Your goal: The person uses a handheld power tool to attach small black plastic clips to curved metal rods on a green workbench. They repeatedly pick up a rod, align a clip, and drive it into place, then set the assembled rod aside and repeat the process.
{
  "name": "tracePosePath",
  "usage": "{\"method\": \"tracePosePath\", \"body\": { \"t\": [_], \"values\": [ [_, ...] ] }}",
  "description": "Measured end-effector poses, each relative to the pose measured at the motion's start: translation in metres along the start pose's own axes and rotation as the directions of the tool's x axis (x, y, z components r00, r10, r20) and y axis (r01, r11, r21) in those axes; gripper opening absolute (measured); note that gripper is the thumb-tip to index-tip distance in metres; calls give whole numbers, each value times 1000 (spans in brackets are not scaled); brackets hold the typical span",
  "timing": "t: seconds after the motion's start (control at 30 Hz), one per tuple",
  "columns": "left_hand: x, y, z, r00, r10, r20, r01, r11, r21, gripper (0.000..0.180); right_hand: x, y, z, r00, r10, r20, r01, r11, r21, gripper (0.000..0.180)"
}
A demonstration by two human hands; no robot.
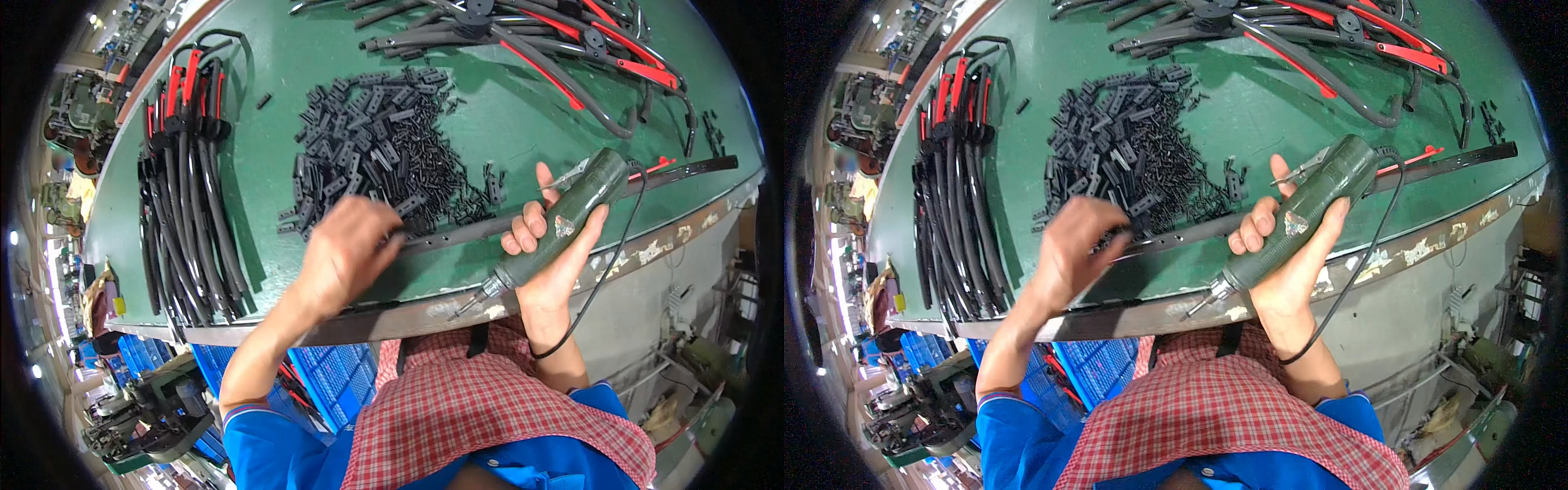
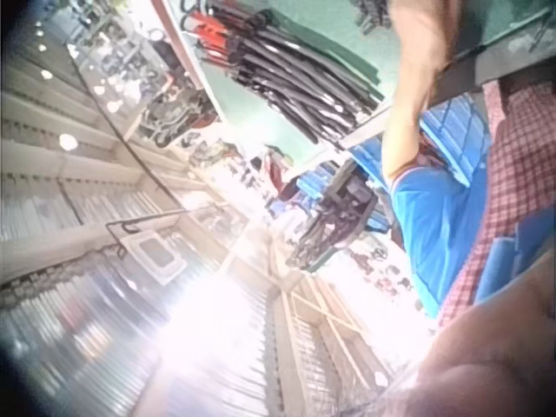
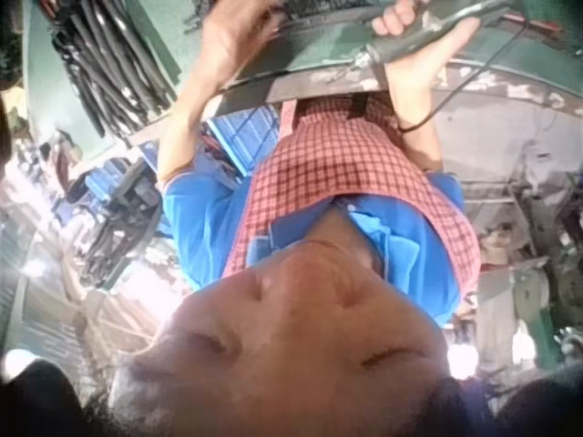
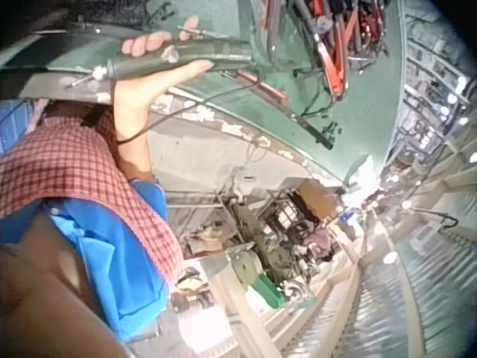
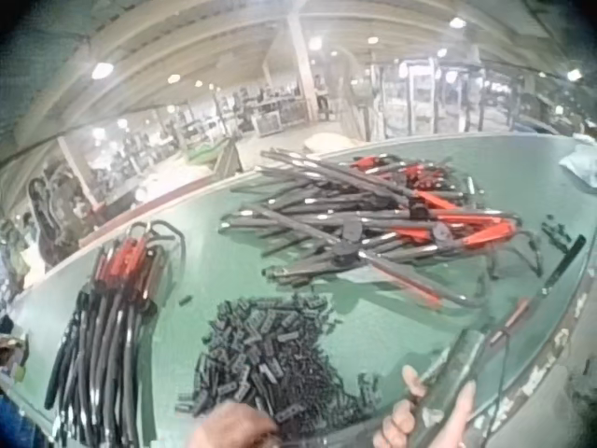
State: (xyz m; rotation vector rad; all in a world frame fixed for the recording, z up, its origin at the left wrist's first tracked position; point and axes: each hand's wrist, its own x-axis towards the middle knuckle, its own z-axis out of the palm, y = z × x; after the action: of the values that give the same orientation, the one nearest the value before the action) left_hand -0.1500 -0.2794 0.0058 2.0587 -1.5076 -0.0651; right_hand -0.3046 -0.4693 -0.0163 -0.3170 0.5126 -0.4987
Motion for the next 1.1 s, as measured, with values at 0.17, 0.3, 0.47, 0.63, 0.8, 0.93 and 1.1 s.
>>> {"method": "tracePosePath", "body": {
  "t": [0.17, 0.3, 0.47, 0.63, 0.8, 0.93, 1.1],
  "values": [
    [-24, 18, 41, 994, -68, -86, 58, 993, -107, 29, 0, 0, -3, 1000, -5, 7, 5, 1000, -31, 79],
    [-24, 20, 57, 983, -83, -164, 57, 986, -158, 28, -3, 2, 4, 999, -38, -14, 37, 996, -79, 79],
    [-31, 17, 67, 978, -67, -198, 31, 983, -180, 29, -2, -6, 13, 989, -101, 105, 107, 993, -58, 84],
    [-33, 17, 69, 975, -64, -211, 22, 980, -198, 29, -7, -8, 47, 757, -350, 552, 460, 885, -70, 106],
    [-36, 13, 71, 967, -53, -250, -4, 975, -224, 30, -13, 10, 66, 654, -349, 672, 662, 693, -284, 116],
    [-37, 12, 73, 967, -53, -249, -7, 972, -234, 31, -14, 20, 69, 701, -269, 660, 659, 598, -457, 116],
    [-37, 12, 74, 968, -81, -237, 9, 957, -289, 23, -4, 18, 70, 686, 28, 728, 552, 632, -544, 80]
  ]
}}
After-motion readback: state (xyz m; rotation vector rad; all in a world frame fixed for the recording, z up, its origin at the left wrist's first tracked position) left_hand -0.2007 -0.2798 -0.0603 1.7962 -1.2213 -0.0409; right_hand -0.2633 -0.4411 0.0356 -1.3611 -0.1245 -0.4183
